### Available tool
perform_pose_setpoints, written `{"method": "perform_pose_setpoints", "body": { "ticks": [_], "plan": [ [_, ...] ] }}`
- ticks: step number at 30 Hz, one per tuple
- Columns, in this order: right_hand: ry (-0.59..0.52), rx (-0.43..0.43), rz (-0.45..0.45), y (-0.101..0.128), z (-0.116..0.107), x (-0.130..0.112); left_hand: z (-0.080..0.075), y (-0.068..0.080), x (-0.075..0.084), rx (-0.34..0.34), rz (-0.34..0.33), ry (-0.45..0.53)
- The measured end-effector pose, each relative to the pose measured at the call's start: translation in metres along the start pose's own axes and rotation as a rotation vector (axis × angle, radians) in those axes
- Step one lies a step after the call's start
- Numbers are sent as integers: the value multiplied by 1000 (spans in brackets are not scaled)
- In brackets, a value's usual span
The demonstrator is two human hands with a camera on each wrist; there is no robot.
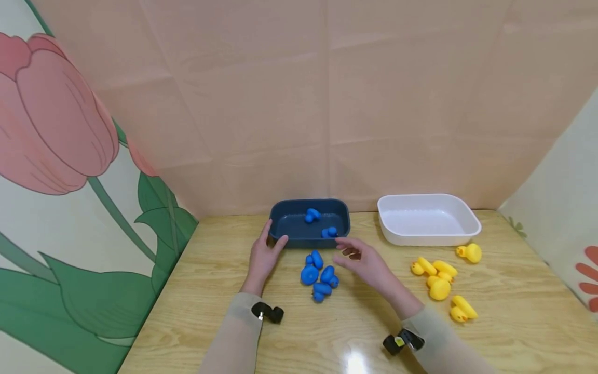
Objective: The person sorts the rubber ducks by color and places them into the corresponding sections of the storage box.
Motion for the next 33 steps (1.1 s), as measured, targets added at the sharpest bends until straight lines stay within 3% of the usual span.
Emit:
{"method": "perform_pose_setpoints", "body": {
  "ticks": [15, 33],
  "plan": [
    [-58, -167, -64, 13, 10, 14, 1, -1, -1, -6, -16, 1],
    [-35, -262, -9, 11, 14, 22, 1, -2, -2, -9, -29, -3]
  ]
}}
Point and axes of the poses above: each hand's wrist, its own y-axis away from the middle knuckle, its own z-axis out of the palm, x = y × z, the point moved 1 cm from there along -y, towards the middle knuckle, and after that the axes turned 12 degrees about -z, right-handed, at the moved point
